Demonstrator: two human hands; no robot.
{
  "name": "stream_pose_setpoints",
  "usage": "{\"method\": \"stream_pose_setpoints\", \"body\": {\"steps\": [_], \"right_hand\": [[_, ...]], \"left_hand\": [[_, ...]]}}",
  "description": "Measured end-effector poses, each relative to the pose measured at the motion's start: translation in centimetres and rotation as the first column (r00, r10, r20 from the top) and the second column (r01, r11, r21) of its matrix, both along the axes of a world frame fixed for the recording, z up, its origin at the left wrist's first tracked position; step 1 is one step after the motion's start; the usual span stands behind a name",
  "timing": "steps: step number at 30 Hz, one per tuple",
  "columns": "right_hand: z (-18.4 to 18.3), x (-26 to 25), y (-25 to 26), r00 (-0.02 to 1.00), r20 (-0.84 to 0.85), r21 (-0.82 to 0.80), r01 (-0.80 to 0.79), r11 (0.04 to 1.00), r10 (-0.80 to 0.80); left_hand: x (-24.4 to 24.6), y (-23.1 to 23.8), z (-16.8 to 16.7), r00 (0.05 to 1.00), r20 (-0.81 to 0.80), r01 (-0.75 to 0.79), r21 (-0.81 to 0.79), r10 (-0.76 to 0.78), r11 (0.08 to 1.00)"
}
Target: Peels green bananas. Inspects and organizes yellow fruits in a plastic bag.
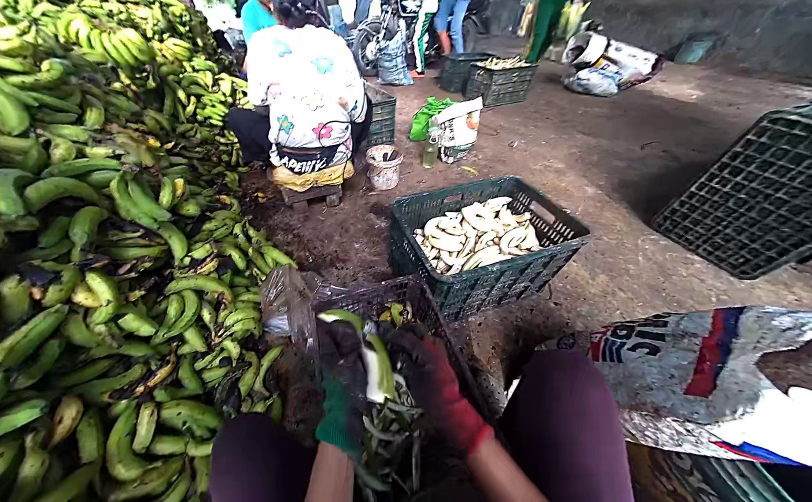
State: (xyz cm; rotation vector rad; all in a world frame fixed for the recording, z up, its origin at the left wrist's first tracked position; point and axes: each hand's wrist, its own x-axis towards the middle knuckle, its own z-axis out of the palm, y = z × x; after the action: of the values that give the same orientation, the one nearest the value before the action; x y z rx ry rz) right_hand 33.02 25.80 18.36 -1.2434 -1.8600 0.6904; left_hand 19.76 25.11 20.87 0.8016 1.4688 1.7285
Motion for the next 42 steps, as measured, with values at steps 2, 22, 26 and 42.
{"method": "stream_pose_setpoints", "body": {"steps": [2, 22, 26, 42], "right_hand": [[1.5, 1.1, 3.1, 0.983, 0.166, -0.052, -0.070, 0.996, 0.077], [-4.3, -0.3, 6.5, 0.976, 0.074, -0.554, 0.213, 0.805, -0.207], [-2.6, -0.8, 6.4, 0.960, -0.136, -0.491, 0.149, 0.859, -0.244], [0.1, 1.5, -1.1, 0.972, 0.232, 0.268, -0.029, 0.963, -0.035]], "left_hand": [[-1.1, -0.6, -0.3, 0.955, 0.025, 0.296, -0.079, -0.295, 0.952], [3.2, -1.8, -4.6, 0.837, 0.473, 0.437, -0.274, -0.275, 0.857], [2.1, -0.7, -5.2, 0.585, 0.750, 0.511, -0.046, -0.308, 0.858], [-1.4, 0.9, -1.5, 0.808, 0.514, 0.343, -0.012, -0.288, 0.939]]}}
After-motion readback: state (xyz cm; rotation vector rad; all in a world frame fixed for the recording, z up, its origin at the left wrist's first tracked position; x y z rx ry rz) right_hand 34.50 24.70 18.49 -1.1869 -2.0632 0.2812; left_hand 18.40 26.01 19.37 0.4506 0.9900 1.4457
